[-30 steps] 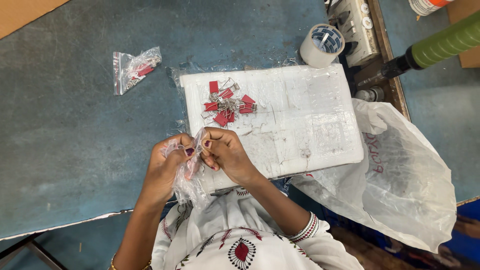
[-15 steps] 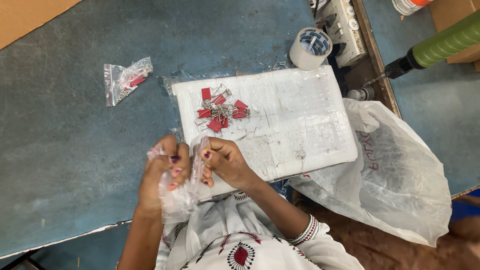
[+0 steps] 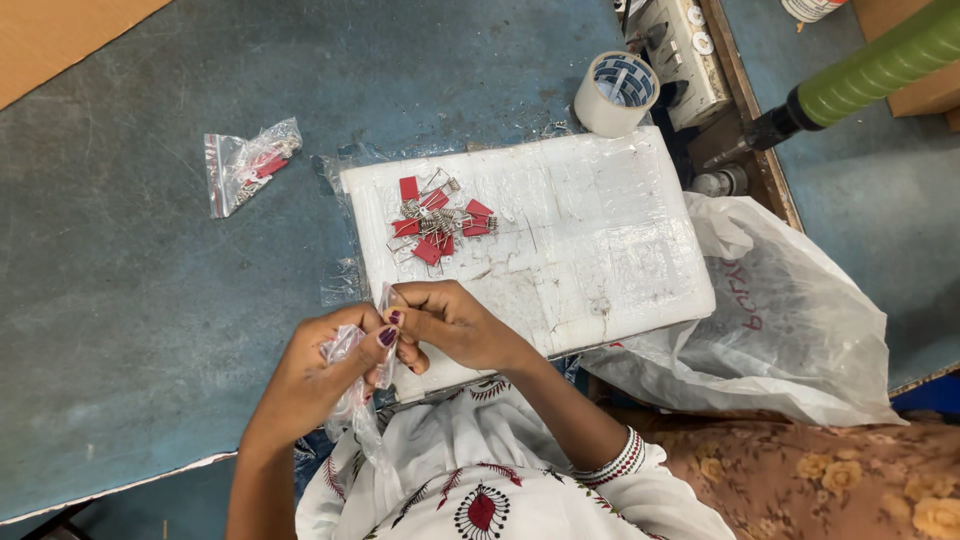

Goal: The person sits at a workshop table and opens small clear plastic bags one at a time, removing red and metal components and placing them onto a white foam board, accumulating a pile of unpacked parts.

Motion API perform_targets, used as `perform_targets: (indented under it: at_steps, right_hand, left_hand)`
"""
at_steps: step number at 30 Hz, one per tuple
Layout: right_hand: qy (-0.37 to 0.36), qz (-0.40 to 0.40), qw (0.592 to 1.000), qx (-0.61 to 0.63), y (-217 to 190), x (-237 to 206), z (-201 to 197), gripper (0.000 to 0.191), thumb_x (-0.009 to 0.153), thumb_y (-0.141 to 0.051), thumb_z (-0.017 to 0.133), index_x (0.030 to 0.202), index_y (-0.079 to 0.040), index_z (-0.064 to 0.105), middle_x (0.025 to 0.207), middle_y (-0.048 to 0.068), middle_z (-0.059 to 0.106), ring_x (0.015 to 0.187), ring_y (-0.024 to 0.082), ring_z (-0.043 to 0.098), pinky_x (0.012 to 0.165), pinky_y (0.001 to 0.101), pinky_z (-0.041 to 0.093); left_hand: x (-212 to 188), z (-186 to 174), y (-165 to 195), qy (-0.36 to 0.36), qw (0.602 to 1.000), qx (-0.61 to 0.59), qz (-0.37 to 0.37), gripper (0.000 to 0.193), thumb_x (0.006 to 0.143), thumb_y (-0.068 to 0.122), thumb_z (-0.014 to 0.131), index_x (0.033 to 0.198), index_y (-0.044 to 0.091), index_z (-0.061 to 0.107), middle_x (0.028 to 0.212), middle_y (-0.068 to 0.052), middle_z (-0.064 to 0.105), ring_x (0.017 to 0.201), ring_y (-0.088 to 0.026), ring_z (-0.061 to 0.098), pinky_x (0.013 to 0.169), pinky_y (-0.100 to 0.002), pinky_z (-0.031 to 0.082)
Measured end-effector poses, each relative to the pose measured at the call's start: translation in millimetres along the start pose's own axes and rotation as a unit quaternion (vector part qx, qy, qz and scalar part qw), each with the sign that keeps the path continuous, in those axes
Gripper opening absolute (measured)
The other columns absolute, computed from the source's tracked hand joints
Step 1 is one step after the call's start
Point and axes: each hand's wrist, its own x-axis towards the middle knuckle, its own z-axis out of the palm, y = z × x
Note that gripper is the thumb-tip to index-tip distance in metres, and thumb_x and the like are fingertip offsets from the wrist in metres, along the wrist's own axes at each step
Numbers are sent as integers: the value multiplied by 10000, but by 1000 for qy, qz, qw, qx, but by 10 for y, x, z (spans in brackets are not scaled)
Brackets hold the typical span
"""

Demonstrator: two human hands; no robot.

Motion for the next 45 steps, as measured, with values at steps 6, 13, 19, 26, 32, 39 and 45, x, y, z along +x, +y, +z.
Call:
perform_targets:
  at_steps: [6, 13, 19, 26, 32, 39, 45]
  right_hand:
    - [-34, -33, 997, 53, 19, -79, 65, 286, 1126, -230, 526, 959, -1, 564, 767, 52, 592, 653, 115, 578, 615, 272, 492]
    - [7, -76, 995, 68, 81, 31, 103, 290, 1105, -216, 549, 926, 12, 552, 770, 95, 644, 659, 142, 657, 632, 283, 544]
    - [31, -28, 999, 30, 4, 58, 22, 175, 1038, -127, 595, 1113, -39, 463, 887, 56, 639, 730, 114, 653, 654, 261, 550]
    - [143, -16, 970, -198, -199, -35, 14, 210, 965, -56, 654, 1133, -65, 527, 771, 19, 600, 626, 76, 553, 554, 243, 446]
    - [205, 25, 906, -370, -405, -84, 113, 234, 962, -95, 654, 1174, -86, 556, 700, -16, 610, 591, 47, 580, 553, 238, 459]
    - [178, 56, 939, -290, -451, -135, 180, 385, 935, -53, 654, 1293, -96, 518, 694, -13, 571, 617, 52, 519, 546, 252, 419]
    - [81, -37, 952, -294, -613, -321, -209, 494, 978, -103, 663, 1436, -73, 479, 1000, 50, 618, 919, 104, 606, 817, 289, 511]
  left_hand:
    - [-4, -94, -256, -36, 986, -163, -17, 279, 955, 168, 642, 761, -27, 593, 588, -76, 583, 438, -109, 503, 365, -273, 382]
    - [113, -104, -414, 27, 964, -253, 73, 221, 954, 115, 607, 765, 36, 523, 603, -59, 578, 427, -81, 487, 366, -243, 380]
    - [111, 9, -218, 57, 993, -71, 76, 169, 880, -40, 574, 754, 53, 512, 701, -17, 611, 615, -63, 557, 545, -239, 468]
    - [71, -59, 95, 150, 972, 157, 92, 133, 824, 36, 678, 742, 34, 572, 645, -33, 572, 556, -77, 501, 515, -268, 410]
    - [98, 154, 245, 191, 929, 286, 139, 170, 819, 79, 716, 775, 11, 567, 655, -88, 584, 554, -113, 489, 505, -314, 429]
    - [105, 265, 345, 196, 918, 304, 162, 182, 813, 75, 727, 801, 1, 561, 690, -109, 590, 561, -185, 553, 564, -333, 472]
    - [56, 273, 547, 171, 884, 372, 225, 148, 797, 71, 735, 839, 18, 603, 759, -116, 637, 628, -201, 610, 590, -333, 476]
